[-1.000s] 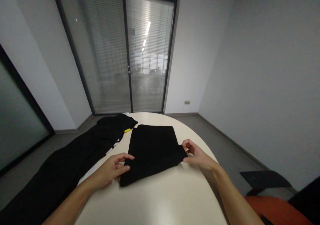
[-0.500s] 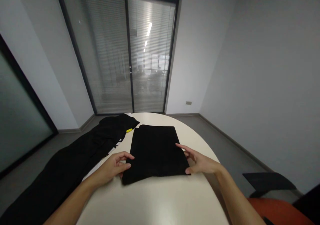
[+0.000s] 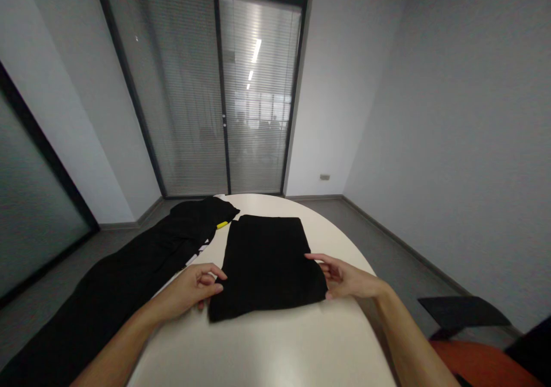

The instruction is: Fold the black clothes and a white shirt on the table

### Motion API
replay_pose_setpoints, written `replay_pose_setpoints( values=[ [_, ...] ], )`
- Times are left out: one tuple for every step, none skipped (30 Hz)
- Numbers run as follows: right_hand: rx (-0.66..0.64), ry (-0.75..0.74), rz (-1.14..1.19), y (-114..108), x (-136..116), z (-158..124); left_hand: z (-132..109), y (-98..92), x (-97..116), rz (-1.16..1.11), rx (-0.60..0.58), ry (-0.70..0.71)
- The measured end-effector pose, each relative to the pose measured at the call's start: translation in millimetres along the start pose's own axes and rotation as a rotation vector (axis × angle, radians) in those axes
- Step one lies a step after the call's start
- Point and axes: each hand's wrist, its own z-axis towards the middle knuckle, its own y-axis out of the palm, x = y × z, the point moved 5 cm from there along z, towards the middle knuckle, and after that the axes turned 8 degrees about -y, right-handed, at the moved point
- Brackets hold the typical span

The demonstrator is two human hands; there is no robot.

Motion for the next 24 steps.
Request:
replay_pose_setpoints(
  values=[
    [-0.007,0.028,-0.006,0,2,0,0,0.3,1,0.004,0.004,-0.002],
    [-0.007,0.044,-0.006,0,3,-1,-1,0.7,2,-0.001,0.009,-0.002],
    [0.004,0.042,-0.001,-2,4,-1,-1,1.2,3,-0.01,0.011,0.001],
    [0.025,0.023,0.007,-4,4,-2,-1,1.7,4,-0.023,0.013,0.006],
    [0.051,-0.009,0.021,-7,3,-3,-1,1.9,4,-0.032,0.016,0.011],
    [0.077,-0.05,0.049,-10,2,-4,0,1.9,4,-0.039,0.021,0.012],
    [0.095,-0.093,0.085,-12,1,-4,0,1.6,4,-0.044,0.026,0.012],
    [0.101,-0.136,0.121,-14,0,-5,0,1.1,5,-0.05,0.034,0.012],
    [0.095,-0.178,0.151,-15,-1,-5,0,0.4,5,-0.055,0.04,0.013],
    [0.078,-0.215,0.171,-14,-2,-4,1,-0.6,6,-0.062,0.049,0.015],
    [0.054,-0.242,0.177,-13,-3,-4,1,-1.5,7,-0.069,0.056,0.018],
    [0.031,-0.252,0.173,-11,-3,-3,1,-2.4,8,-0.077,0.061,0.023],
    [0.016,-0.243,0.162,-9,-3,-2,1,-3.0,9,-0.083,0.06,0.026],
    [0.007,-0.217,0.15,-7,-2,-1,1,-3.4,9,-0.086,0.056,0.027],
    [0.004,-0.183,0.141,-5,-1,0,1,-3.6,9,-0.087,0.051,0.026],
    [0.007,-0.146,0.133,-4,-1,1,1,-3.5,8,-0.086,0.045,0.021],
    [0.011,-0.111,0.125,-3,0,1,1,-3.3,7,-0.081,0.038,0.014],
    [0.014,-0.081,0.116,-3,1,0,1,-2.9,5,-0.076,0.032,0.006],
    [0.014,-0.058,0.106,-3,2,0,1,-2.4,4,-0.07,0.025,-0.002],
    [0.012,-0.04,0.098,-3,2,-1,1,-1.9,3,-0.066,0.017,-0.005],
    [0.008,-0.028,0.092,-4,2,-2,1,-1.2,3,-0.061,0.005,-0.007],
    [0.002,-0.02,0.094,-5,2,-3,1,-0.6,3,-0.057,-0.006,-0.007],
    [-0.004,-0.014,0.103,-6,2,-5,0,-0.2,3,-0.053,-0.018,-0.011],
    [-0.013,-0.007,0.118,-6,2,-6,-1,0.2,4,-0.047,-0.031,-0.019]
  ],
)
